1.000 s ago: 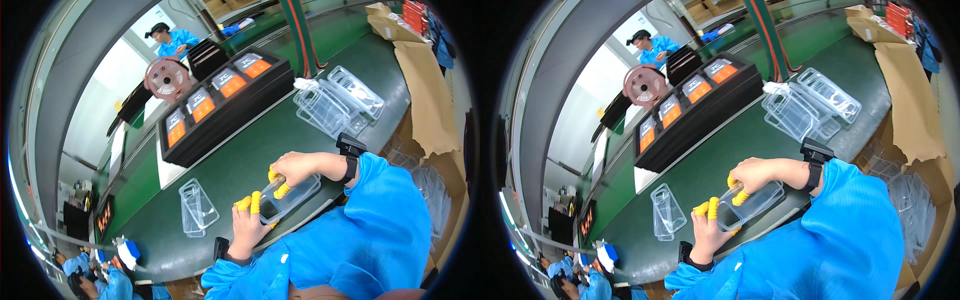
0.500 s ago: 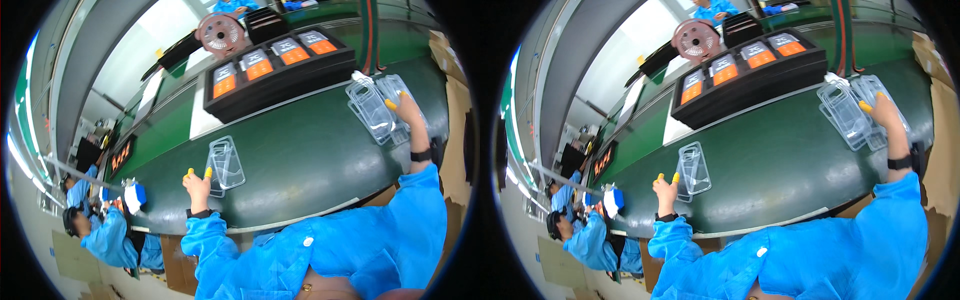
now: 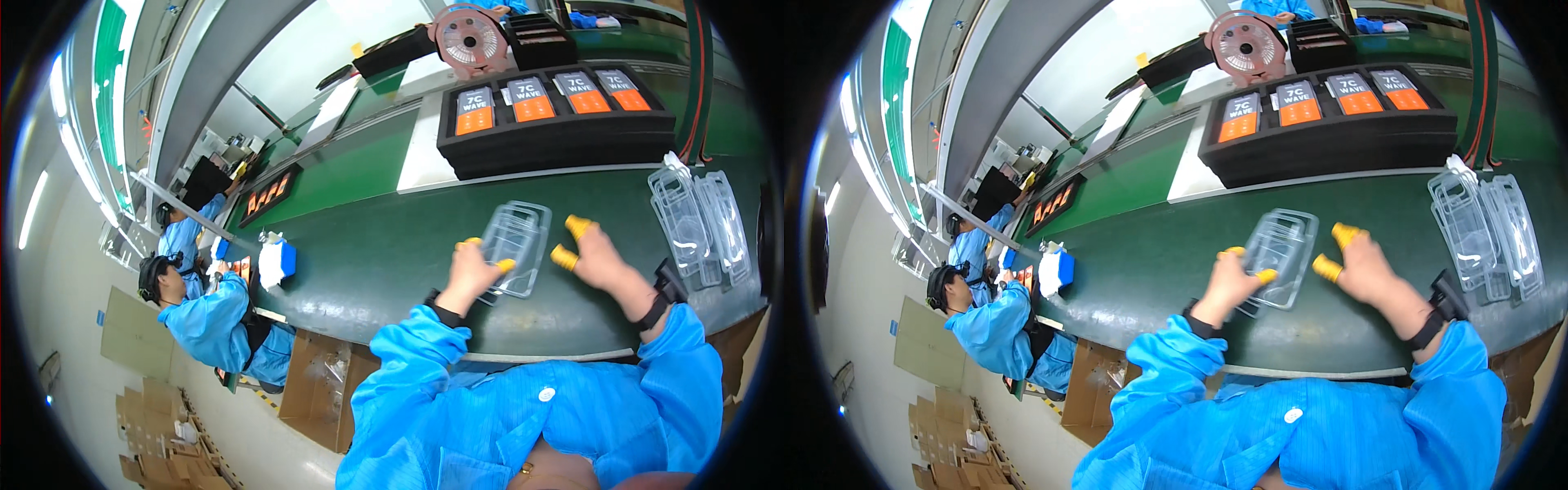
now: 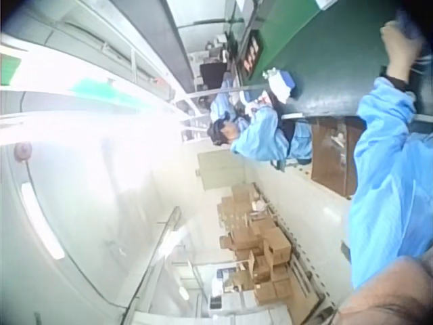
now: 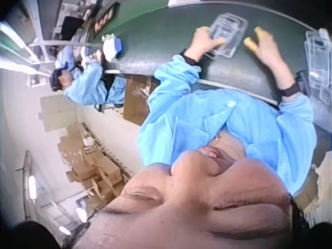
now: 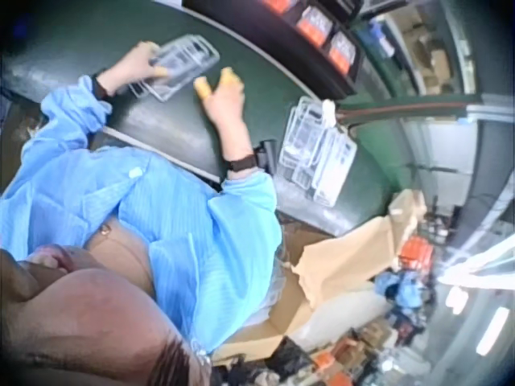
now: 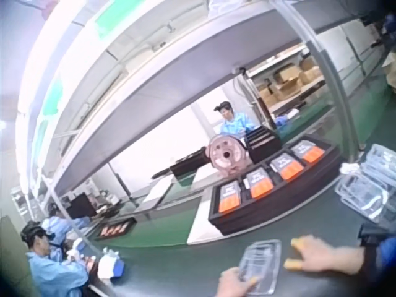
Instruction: Assemble smartphones by placing them into trays and packing them with protective covers.
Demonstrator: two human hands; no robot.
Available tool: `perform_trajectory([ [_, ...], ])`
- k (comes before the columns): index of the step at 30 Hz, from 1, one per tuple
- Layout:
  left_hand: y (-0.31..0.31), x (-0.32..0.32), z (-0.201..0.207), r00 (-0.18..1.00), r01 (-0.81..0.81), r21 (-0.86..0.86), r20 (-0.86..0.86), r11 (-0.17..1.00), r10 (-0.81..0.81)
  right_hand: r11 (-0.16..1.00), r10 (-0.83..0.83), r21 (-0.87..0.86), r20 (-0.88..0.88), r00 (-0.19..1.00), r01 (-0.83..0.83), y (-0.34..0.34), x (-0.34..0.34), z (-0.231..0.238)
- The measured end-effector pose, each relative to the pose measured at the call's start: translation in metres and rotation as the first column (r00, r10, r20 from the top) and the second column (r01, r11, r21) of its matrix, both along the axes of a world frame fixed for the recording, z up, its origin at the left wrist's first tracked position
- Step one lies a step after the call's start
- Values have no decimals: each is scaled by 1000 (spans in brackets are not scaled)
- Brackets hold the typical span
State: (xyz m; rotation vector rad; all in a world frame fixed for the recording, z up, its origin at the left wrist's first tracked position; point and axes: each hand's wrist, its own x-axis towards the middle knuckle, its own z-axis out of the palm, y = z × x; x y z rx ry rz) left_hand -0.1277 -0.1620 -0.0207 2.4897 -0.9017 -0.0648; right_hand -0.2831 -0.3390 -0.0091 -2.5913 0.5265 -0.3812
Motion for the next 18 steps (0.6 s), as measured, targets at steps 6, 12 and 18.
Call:
perform_trajectory([
  [6,-41,-42,-8,894,75,-251,-412,965,-176,909,-62,413,270,961,-58,2,1,-40],
  [12,-79,-89,-19,728,179,-636,-428,751,-536,489,-417,838,468,780,-242,-19,-20,-14],
  [18,-62,-77,-5,726,241,-551,-443,799,-525,869,-328,491,663,673,-61,-136,-102,62],
])
